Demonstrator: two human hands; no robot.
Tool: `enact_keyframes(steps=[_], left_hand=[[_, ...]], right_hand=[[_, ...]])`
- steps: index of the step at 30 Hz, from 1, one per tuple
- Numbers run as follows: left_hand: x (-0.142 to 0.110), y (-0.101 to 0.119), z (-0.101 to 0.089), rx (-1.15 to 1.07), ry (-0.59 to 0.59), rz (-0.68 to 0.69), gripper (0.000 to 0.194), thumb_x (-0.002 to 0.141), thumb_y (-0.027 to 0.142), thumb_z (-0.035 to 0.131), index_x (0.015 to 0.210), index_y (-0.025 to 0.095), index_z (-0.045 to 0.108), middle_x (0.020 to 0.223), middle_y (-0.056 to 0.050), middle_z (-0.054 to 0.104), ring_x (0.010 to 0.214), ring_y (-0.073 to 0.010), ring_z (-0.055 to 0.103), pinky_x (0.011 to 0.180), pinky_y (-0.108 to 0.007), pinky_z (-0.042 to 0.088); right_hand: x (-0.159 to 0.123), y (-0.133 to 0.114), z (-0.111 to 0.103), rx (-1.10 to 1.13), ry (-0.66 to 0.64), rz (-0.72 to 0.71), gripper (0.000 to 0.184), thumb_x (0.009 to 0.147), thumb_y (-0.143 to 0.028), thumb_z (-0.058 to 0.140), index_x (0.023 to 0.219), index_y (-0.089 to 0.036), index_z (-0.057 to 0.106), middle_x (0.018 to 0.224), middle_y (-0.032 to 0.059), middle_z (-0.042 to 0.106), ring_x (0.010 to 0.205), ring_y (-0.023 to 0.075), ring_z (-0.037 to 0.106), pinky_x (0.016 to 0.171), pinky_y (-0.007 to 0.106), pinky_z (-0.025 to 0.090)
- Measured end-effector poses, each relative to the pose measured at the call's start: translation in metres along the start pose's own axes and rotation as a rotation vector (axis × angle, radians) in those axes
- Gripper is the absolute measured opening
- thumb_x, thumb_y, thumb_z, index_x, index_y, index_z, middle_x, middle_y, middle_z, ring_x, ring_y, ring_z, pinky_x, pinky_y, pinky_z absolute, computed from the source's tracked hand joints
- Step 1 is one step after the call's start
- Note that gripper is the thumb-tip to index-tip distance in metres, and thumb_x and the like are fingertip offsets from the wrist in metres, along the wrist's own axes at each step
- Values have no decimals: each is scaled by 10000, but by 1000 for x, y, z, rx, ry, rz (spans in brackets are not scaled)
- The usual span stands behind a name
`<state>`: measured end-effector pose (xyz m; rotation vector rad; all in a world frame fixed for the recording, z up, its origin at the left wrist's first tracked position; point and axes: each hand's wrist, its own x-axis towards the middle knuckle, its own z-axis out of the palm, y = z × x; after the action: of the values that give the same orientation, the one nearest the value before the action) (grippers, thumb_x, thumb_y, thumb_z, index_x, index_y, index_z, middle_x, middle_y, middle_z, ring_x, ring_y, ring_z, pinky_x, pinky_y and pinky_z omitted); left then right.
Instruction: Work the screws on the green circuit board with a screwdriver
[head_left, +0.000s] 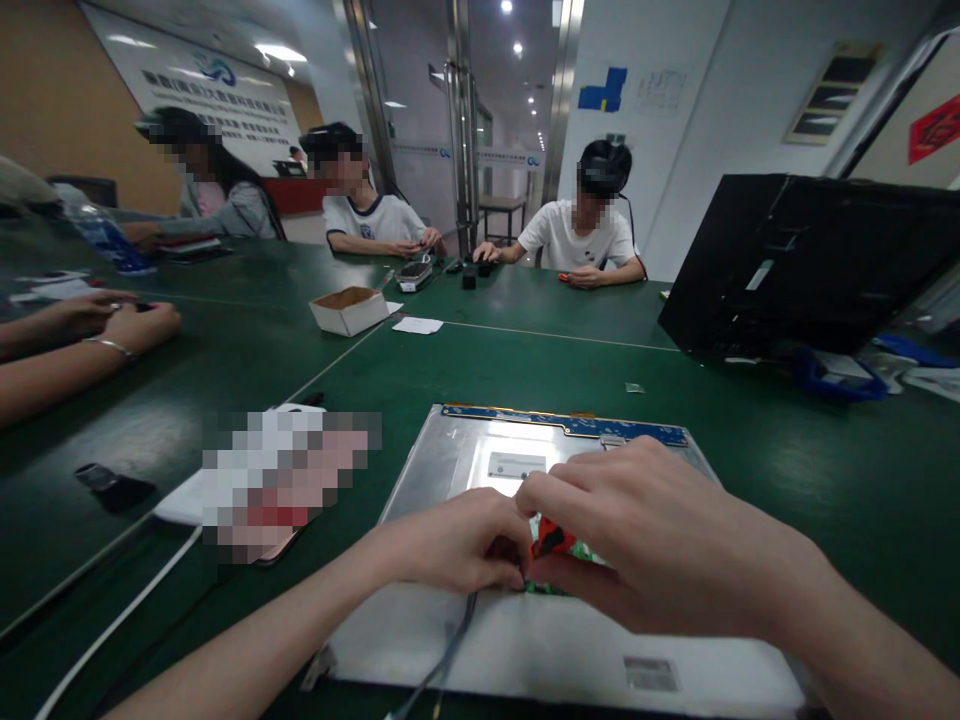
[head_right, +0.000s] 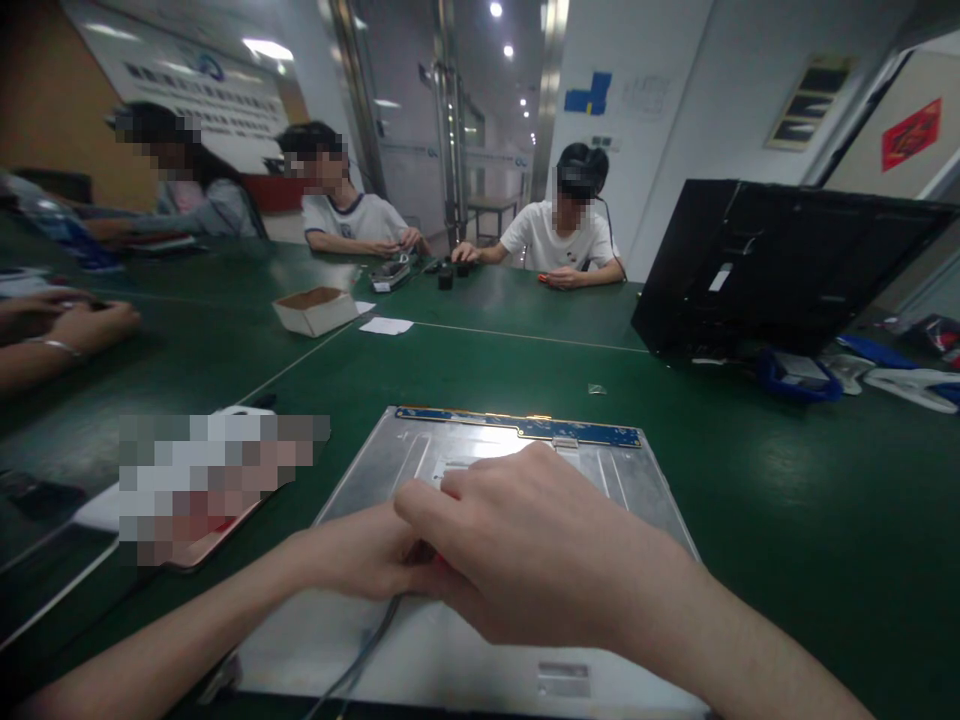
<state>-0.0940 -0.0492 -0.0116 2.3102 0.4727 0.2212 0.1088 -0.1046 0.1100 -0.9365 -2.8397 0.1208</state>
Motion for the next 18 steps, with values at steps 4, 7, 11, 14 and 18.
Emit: enact_keyframes(steps=[4,7,11,14,18], left_hand=[[-1,-1,1,-15,12,0,92,808,148,645,886,174,685,738,-7,652,647,-153,575,586,-234,430],[-2,-1,1,-28,11,0,89,824,164,632,889,178,691,734,-8,653,668,-156,584,599,-232,438],[-2,0,2,-43,-5,-21,116,850,189,615,936,182,691,771,-17,667,704,-166,600,626,-245,456],[-1,1,0,-31,-5,-22,105,848,185,614,923,173,686,761,-19,664,682,-161,595,600,-240,448],[1,4,-4,4,-36,-15,57,827,155,625,866,158,667,742,-8,659,637,-141,581,566,-223,427]], right_hand=[[1,0,0,-6,-11,-5,76,919,-289,499,883,-226,476,741,-30,600,599,121,460,512,290,210],[0,-1,-1,20,-7,-13,62,867,-233,521,863,-224,460,750,-36,582,584,111,426,500,275,215],[0,-1,-2,48,-7,-18,115,811,-209,560,856,-222,456,752,-41,561,575,104,396,490,264,214],[0,0,-2,40,-7,-17,74,839,-210,528,857,-223,457,767,-32,575,600,113,417,506,273,215],[-1,-1,-1,34,-3,-14,62,852,-218,515,864,-224,454,773,-31,578,599,115,420,508,274,218]])
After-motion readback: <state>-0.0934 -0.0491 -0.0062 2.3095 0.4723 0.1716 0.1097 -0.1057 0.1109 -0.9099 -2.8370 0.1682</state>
